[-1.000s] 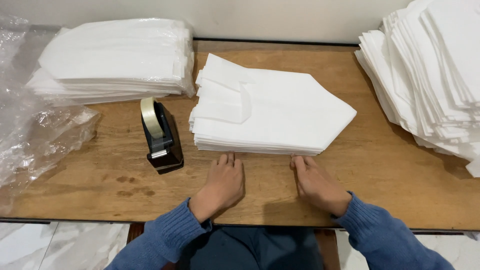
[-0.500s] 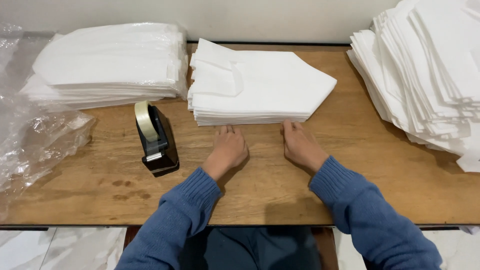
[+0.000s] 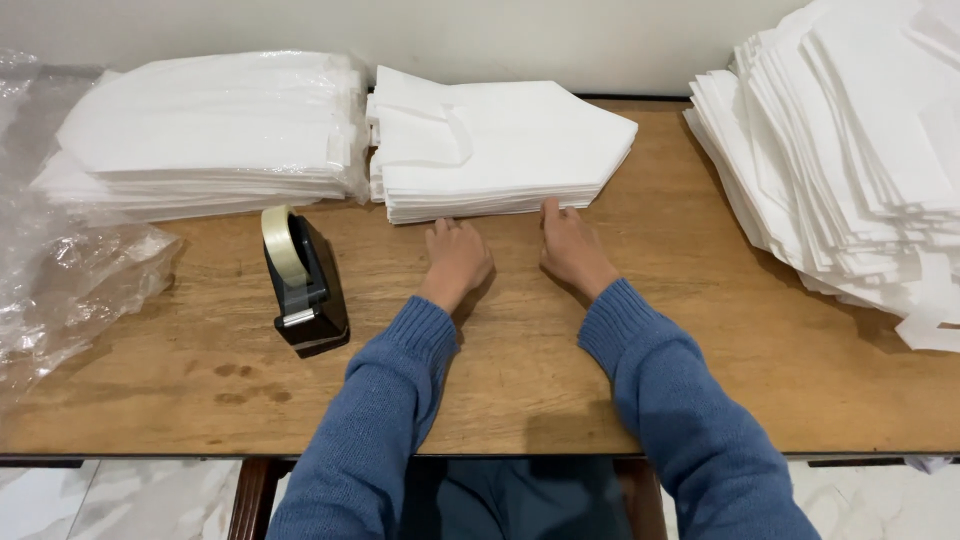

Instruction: Counting and stacking white non-woven bags on a wooden table to prepare them for packaging.

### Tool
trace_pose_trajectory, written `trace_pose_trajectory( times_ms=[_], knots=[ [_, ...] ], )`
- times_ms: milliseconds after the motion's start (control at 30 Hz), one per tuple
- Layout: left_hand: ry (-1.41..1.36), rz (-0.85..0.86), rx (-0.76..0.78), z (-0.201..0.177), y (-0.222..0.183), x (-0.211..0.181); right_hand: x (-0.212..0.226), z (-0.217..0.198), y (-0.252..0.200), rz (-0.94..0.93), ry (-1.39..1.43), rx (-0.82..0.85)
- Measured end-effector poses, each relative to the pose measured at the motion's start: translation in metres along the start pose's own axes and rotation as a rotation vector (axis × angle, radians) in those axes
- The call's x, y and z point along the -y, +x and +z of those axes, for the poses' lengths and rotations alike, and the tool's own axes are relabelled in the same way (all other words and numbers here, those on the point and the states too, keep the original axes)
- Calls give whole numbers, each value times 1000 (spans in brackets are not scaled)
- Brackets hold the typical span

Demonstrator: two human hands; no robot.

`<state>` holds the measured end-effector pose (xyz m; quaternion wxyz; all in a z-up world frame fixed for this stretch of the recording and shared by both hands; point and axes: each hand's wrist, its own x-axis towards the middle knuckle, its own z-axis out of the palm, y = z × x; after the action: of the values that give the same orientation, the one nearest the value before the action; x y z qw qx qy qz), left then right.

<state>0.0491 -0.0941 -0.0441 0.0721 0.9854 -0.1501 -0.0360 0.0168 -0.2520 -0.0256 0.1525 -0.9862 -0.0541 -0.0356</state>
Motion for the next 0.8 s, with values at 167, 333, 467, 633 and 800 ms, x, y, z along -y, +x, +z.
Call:
trace_pose_trajectory(
  times_ms=[167,333,467,633,800],
  knots=[
    [-8,-23,-16,-4,2,-1,6,0,4,49,0,19],
    [7,-54,-57,-6,13,5,10,3,12,69,-32,9],
    [19,-81,-106,-3,23,11,16,1,14,56,-12,-16],
    [-48,-86,-197,-5,17,16,14,7,21,53,-12,-34],
    [-75,-28,-406,4,22,24,4,19,26,-34,-93,-133]
  ],
)
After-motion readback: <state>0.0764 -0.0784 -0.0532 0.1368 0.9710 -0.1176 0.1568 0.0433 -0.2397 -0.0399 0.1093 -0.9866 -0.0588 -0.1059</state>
